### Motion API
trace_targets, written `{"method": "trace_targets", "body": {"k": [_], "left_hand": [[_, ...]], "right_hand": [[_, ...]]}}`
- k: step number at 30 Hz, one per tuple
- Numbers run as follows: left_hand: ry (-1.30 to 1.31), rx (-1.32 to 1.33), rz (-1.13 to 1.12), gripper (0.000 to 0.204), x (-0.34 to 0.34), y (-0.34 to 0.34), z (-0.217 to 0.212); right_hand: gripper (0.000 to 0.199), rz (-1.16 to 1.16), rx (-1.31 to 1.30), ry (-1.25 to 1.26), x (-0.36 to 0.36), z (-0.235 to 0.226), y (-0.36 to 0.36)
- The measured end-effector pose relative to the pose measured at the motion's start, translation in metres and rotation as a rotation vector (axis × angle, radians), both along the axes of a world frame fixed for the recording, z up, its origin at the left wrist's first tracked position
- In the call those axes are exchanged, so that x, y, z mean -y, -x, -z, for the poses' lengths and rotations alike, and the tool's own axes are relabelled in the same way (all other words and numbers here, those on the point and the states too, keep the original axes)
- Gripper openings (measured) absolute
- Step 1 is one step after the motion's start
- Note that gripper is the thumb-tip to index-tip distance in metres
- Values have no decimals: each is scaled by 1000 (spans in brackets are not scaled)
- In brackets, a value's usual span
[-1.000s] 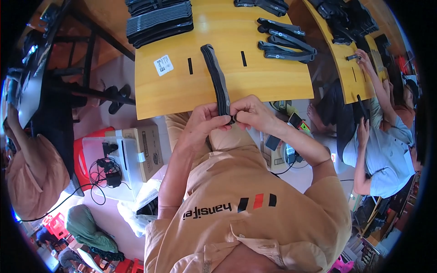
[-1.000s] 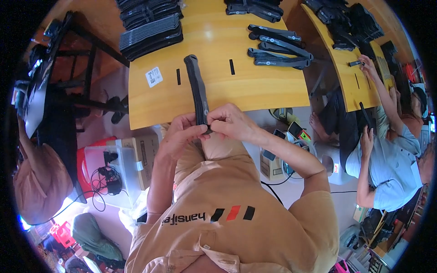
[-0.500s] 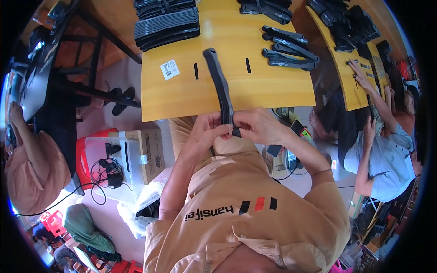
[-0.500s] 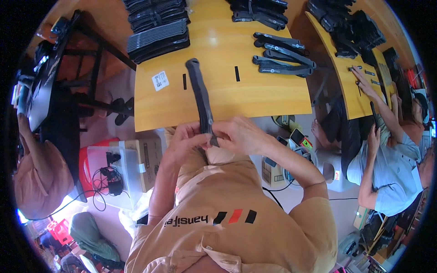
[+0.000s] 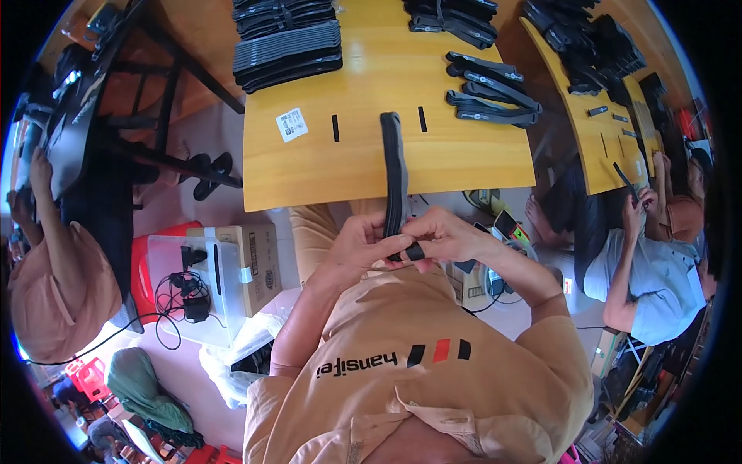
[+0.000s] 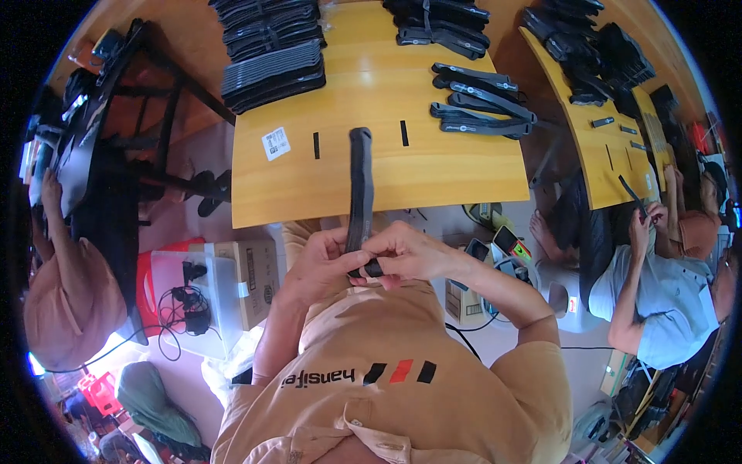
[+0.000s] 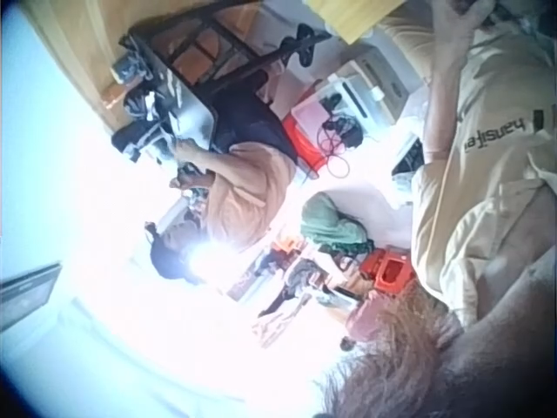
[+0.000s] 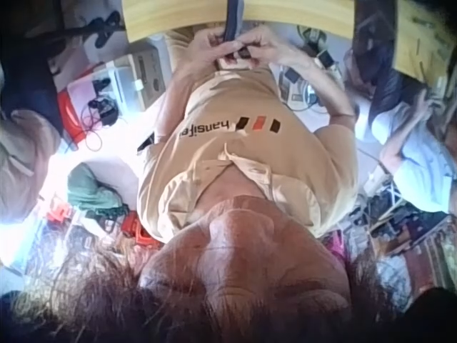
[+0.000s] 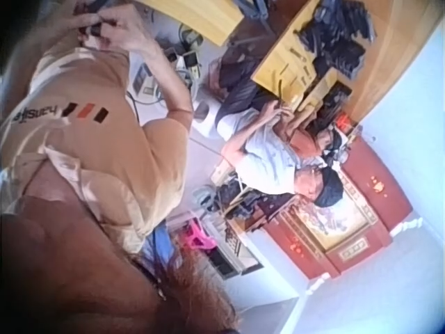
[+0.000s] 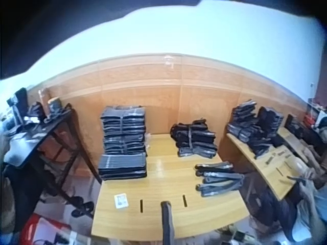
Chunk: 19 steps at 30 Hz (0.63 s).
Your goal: Manually attaching plastic buckles and clips to black fabric straps.
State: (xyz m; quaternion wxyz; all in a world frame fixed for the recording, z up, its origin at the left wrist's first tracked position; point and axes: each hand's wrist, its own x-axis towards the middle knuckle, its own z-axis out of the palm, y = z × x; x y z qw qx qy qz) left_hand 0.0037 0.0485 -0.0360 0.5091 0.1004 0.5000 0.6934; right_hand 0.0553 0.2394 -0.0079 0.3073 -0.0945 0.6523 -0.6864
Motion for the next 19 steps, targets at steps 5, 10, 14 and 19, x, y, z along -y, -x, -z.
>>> {"method": "trace_targets", "body": {"k": [5, 10, 14, 19], "left_hand": [[-106, 135, 35, 25, 5, 6, -2], [-144, 143, 15, 36, 7, 4, 0], [-172, 124, -14, 43, 12, 2, -7], [-156, 111, -43, 47, 20, -2, -10]], "right_hand": [[17, 67, 144, 207, 3, 6, -3], [19, 241, 271, 286, 16, 18, -12], [18, 319, 352, 433, 23, 23, -16], [18, 306, 447, 503, 26, 20, -14]]}}
